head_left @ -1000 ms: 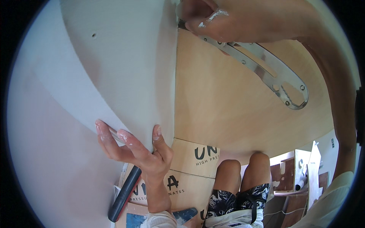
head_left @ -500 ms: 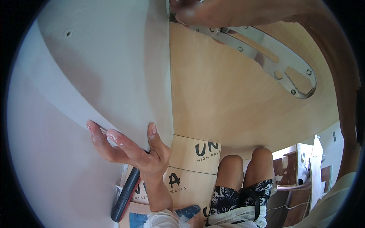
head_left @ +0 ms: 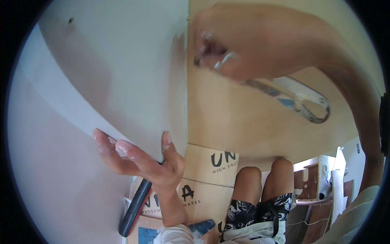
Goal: The person uses a utility knife to trim the edges of a light-colored laminate sheet applied to a wall. They carefully cut along the corner and the edge of a wooden trim piece, removing excess material to fit the surface.
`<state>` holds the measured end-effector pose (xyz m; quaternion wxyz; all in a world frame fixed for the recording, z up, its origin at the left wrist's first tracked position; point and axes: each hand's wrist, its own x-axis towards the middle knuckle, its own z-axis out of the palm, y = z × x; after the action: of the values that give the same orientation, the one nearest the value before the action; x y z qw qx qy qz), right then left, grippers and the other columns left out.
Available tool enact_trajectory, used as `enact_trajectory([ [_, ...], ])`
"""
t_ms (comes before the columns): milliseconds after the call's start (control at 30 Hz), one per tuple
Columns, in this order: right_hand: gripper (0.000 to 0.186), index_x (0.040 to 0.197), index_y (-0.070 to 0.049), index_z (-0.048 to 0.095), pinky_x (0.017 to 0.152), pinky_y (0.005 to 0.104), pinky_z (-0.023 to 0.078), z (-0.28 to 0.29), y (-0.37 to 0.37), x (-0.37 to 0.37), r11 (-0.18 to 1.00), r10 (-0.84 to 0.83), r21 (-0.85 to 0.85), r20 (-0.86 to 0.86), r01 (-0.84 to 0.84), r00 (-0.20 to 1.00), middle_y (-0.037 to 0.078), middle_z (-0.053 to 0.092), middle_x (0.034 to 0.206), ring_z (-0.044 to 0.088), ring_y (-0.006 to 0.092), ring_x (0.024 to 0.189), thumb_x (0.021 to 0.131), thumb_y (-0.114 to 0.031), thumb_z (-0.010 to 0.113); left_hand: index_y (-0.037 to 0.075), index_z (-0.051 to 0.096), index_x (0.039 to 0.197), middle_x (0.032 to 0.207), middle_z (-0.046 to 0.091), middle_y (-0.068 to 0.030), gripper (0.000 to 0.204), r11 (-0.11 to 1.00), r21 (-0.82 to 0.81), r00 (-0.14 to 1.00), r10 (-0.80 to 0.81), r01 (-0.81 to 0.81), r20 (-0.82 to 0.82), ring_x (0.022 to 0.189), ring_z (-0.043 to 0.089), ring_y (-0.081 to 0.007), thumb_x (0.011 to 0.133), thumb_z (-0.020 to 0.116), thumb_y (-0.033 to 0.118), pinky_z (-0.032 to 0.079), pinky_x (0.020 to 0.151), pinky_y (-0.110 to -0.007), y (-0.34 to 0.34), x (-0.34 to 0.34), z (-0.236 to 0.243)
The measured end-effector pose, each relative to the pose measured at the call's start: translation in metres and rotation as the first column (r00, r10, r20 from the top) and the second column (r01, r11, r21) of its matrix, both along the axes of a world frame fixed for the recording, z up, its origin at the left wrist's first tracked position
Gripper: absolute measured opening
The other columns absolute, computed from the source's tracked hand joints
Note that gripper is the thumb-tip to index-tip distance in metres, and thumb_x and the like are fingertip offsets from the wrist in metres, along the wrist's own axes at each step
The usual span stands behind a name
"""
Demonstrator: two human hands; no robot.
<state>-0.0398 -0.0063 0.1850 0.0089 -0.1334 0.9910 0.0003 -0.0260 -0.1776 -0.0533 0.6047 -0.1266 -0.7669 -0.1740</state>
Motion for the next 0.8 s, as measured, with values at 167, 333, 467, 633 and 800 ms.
enact_trajectory([
  [167, 0.01, 0.091, 0.001, 0.061, 0.053, 0.0336, 0.046, -0.028, 0.039, 0.007, 0.908, 0.387, -0.082, -0.214, -0.412, 0.897, 0.01, 0.065, 0.072, 0.062, 0.019, 0.056, 0.096, -0.007, 0.063, 0.005, 0.017, 0.164, 0.159, 0.019, -0.0347, 0.077, 0.999, 0.047, 0.999, 0.016, -0.014, -0.04, 0.147, 0.026, -0.0533, 0.106, 0.057, 0.035, 0.031, 0.11, -0.063, 0.0, -0.002, -0.007],
  [333, 0.01, 0.088, -0.001, 0.067, 0.046, 0.0362, 0.04, -0.066, 0.086, 0.066, 0.897, 0.234, -0.356, -0.115, -0.26, 0.965, 0.008, 0.052, 0.052, 0.052, 0.0201, 0.043, 0.096, -0.008, 0.067, 0.0, 0.023, 0.16, 0.158, 0.024, -0.0335, 0.072, 1.0, 0.003, 0.992, 0.024, -0.024, -0.123, 0.147, 0.029, -0.051, 0.104, 0.062, 0.024, 0.032, 0.109, -0.063, 0.004, -0.005, -0.005],
  [467, 0.01, 0.096, -0.003, 0.068, 0.048, 0.0364, 0.045, -0.115, 0.108, 0.111, 0.786, 0.099, -0.615, 0.026, -0.062, 0.995, 0.011, 0.061, 0.06, 0.058, 0.0261, 0.046, 0.099, -0.013, 0.065, 0.008, 0.047, 0.137, 0.14, 0.041, -0.0191, 0.05, 0.997, -0.07, 0.974, -0.002, -0.014, -0.224, 0.139, 0.036, -0.0406, 0.095, 0.072, 0.022, 0.031, 0.104, -0.058, 0.024, 0.015, 0.029],
  [633, 0.012, 0.107, -0.002, 0.07, 0.048, 0.0312, 0.046, -0.198, 0.106, 0.108, 0.376, -0.04, -0.92, -0.138, -0.113, 0.99, 0.009, 0.059, 0.059, 0.057, 0.0162, 0.046, 0.101, -0.01, 0.064, 0.023, 0.083, 0.1, 0.109, 0.066, 0.0024, 0.018, 0.907, -0.204, 0.921, 0.324, -0.368, -0.218, 0.124, 0.046, -0.0268, 0.082, 0.086, 0.023, 0.029, 0.095, -0.048, 0.041, 0.016, 0.112],
  [800, 0.012, 0.108, 0.0, 0.07, 0.049, 0.0301, 0.046, -0.256, 0.111, 0.106, 0.176, 0.025, -0.98, -0.091, -0.094, 0.996, 0.01, 0.061, 0.06, 0.059, 0.0148, 0.048, 0.099, -0.007, 0.066, 0.017, 0.081, 0.103, 0.104, 0.067, 0.0066, 0.017, 0.756, -0.41, 0.859, 0.473, -0.511, -0.197, 0.118, 0.049, -0.0241, 0.086, 0.08, 0.02, 0.029, 0.094, -0.053, 0.067, -0.001, 0.155],
])
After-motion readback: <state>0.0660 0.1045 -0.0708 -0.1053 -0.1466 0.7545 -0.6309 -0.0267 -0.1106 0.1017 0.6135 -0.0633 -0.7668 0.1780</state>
